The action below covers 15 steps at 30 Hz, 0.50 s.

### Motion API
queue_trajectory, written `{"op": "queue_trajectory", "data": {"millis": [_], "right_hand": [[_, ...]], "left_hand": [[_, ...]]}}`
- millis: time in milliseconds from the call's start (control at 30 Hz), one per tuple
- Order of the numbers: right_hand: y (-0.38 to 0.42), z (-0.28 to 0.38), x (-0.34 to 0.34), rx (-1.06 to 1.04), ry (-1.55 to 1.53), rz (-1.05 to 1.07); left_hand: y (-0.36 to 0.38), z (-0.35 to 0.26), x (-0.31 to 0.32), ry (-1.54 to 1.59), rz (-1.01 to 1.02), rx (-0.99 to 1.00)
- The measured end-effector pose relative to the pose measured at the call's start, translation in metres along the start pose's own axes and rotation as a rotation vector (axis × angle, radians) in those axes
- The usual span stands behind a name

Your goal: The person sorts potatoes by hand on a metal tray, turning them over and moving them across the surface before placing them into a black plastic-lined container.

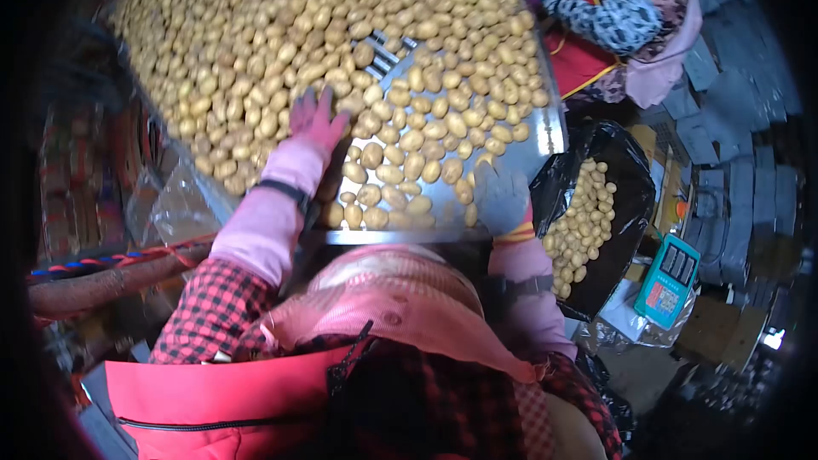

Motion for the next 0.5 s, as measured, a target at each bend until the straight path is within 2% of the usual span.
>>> {"op": "queue_trajectory", "data": {"millis": [33, 67, 100, 133, 200, 267, 333, 433, 500], "right_hand": [[-0.005, -0.003, -0.008, -0.037, -0.017, 0.048], [-0.017, -0.013, -0.011, -0.060, -0.020, 0.070], [-0.009, 0.037, 0.017, -0.079, -0.123, 0.131], [-0.015, 0.035, 0.037, -0.084, -0.106, 0.106], [-0.039, 0.007, 0.065, -0.052, -0.050, 0.001], [-0.051, -0.017, 0.075, -0.001, -0.013, -0.137], [-0.070, -0.044, 0.089, 0.056, -0.040, -0.172], [-0.120, -0.096, 0.122, 0.183, -0.181, -0.202], [-0.165, -0.134, 0.153, 0.286, -0.336, -0.231]], "left_hand": [[0.005, -0.003, 0.001, 0.013, -0.006, -0.022], [0.012, -0.021, 0.002, 0.061, -0.061, 0.079], [0.046, 0.021, 0.010, 0.032, -0.021, 0.126], [0.051, 0.014, 0.004, 0.075, -0.133, 0.301], [0.069, 0.002, -0.022, 0.130, -0.244, 0.441], [0.107, 0.035, -0.027, 0.055, -0.332, 0.409], [0.137, 0.065, -0.035, -0.065, -0.199, 0.241], [0.167, 0.117, -0.029, -0.223, -0.176, 0.097], [0.164, 0.120, -0.026, -0.225, -0.130, 0.006]]}}
Point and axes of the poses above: each hand's wrist, its own y-axis away from the middle knuckle, its own x-axis out of the palm, z = x × y, the point moved 10 cm from there along -y, towards the middle knuckle, and after that the axes turned 8 degrees about y, right-handed, at the moved point
